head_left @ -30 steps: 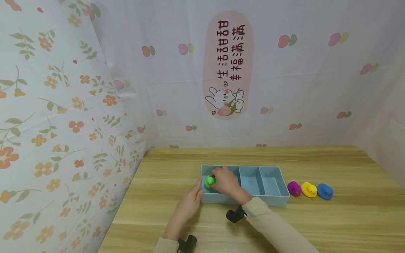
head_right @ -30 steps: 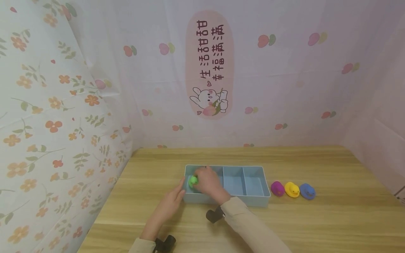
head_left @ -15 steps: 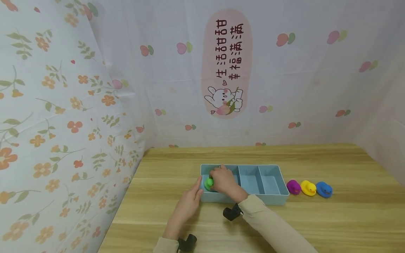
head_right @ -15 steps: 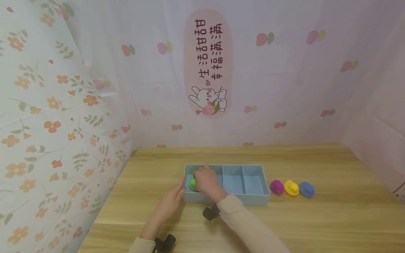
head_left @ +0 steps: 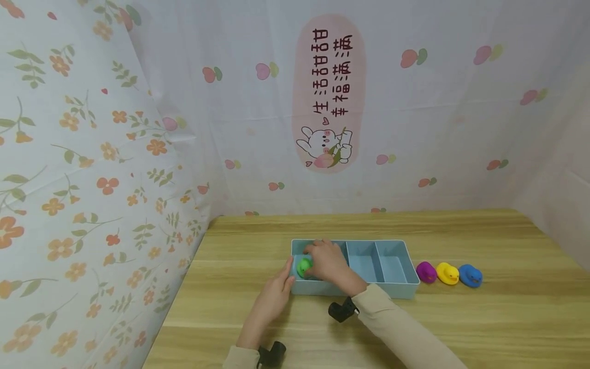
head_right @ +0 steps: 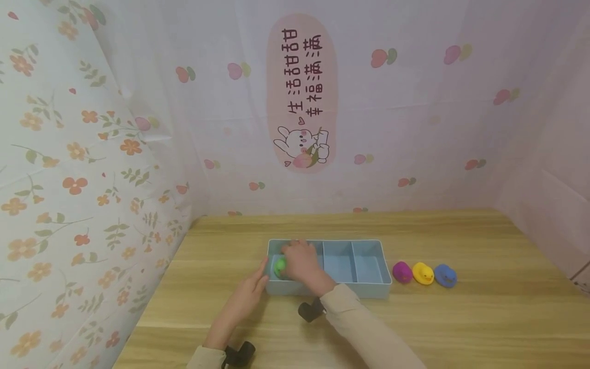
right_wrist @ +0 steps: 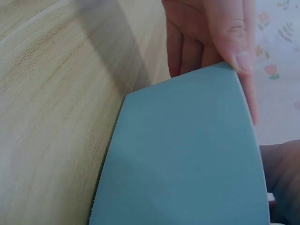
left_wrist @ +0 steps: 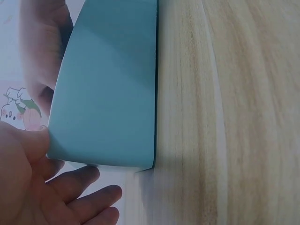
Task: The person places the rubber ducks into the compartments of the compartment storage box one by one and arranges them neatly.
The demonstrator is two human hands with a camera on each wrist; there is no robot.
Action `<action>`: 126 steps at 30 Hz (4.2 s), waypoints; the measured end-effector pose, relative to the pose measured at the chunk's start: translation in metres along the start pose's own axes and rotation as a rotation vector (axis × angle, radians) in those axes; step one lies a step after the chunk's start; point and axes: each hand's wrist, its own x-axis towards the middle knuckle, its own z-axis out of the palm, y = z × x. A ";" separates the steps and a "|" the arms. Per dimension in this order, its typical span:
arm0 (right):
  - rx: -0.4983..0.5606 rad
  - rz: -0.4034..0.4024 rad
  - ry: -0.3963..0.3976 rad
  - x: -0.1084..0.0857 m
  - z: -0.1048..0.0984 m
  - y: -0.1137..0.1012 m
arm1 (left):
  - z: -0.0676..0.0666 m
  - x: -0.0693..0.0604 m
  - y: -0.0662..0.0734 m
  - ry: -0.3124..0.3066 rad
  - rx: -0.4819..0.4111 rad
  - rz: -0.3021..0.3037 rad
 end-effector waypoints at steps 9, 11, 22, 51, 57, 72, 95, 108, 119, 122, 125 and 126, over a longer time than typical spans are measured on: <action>0.211 -0.033 0.034 -0.004 -0.004 0.009 | 0.000 -0.001 0.000 0.006 0.008 -0.001; 0.236 -0.032 0.046 -0.006 -0.006 0.010 | 0.000 -0.001 0.000 0.007 0.010 0.003; 0.368 0.001 0.076 -0.015 -0.019 0.022 | 0.001 -0.001 -0.002 0.010 -0.001 0.012; 0.439 0.094 0.168 -0.042 -0.043 0.072 | 0.002 0.000 -0.001 0.021 -0.005 -0.023; 0.425 0.117 0.188 -0.049 -0.047 0.080 | 0.003 0.000 -0.001 0.023 -0.005 -0.024; 0.387 0.140 0.213 -0.063 -0.053 0.097 | 0.001 -0.001 -0.001 0.008 -0.006 -0.034; 0.349 0.197 0.277 -0.085 -0.058 0.122 | 0.001 0.000 0.000 0.007 -0.009 -0.023; 0.300 0.238 0.332 -0.108 -0.059 0.138 | -0.002 -0.002 0.002 -0.010 -0.026 -0.046; 0.290 0.276 0.348 -0.123 -0.072 0.155 | -0.002 0.000 0.003 -0.002 -0.029 -0.014; 0.277 0.292 0.360 -0.127 -0.075 0.161 | -0.002 0.001 0.003 0.001 -0.035 -0.024; 0.273 0.306 0.369 -0.131 -0.077 0.167 | -0.002 0.001 0.002 -0.001 -0.033 -0.023; 0.270 0.306 0.375 -0.133 -0.077 0.169 | -0.002 0.001 0.002 -0.003 -0.034 -0.030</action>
